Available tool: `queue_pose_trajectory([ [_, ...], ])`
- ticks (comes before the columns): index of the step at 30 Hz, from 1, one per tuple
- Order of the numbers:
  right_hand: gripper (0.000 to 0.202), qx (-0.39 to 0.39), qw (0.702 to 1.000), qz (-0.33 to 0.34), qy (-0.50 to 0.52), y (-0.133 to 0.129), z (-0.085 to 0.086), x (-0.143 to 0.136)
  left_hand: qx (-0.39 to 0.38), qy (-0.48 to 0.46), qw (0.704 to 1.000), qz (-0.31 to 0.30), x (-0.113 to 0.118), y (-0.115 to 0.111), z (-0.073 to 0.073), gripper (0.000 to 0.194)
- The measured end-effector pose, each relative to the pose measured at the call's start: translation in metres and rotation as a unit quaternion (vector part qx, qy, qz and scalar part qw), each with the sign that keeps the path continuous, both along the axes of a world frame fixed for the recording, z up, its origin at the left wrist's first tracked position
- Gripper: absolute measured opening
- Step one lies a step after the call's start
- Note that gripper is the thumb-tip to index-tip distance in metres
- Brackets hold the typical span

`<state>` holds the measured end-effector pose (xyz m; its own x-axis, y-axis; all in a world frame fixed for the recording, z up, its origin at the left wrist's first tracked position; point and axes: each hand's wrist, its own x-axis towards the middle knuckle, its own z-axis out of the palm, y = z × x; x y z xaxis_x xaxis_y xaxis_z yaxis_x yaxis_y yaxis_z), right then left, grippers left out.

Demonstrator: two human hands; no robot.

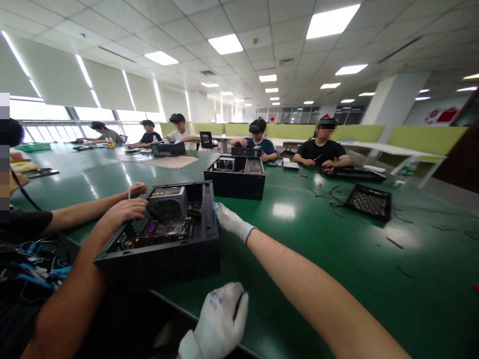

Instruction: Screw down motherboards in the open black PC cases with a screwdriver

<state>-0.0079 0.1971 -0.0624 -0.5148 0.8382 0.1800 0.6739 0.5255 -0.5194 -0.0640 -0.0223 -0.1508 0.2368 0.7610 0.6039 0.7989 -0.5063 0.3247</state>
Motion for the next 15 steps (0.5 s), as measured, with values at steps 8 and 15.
queue_pose_trajectory([
  [8, 0.087, 0.043, 0.982, -0.1, -0.153, 0.077, -0.001, 0.055, 0.04, -0.061, 0.995, 0.071, -0.004, 0.015, -0.031, 0.017],
  [15, 0.082, 0.131, 0.947, -0.175, -0.236, 0.167, 0.024, 0.086, -0.051, -0.035, 0.997, 0.043, -0.006, 0.011, -0.017, 0.023],
])
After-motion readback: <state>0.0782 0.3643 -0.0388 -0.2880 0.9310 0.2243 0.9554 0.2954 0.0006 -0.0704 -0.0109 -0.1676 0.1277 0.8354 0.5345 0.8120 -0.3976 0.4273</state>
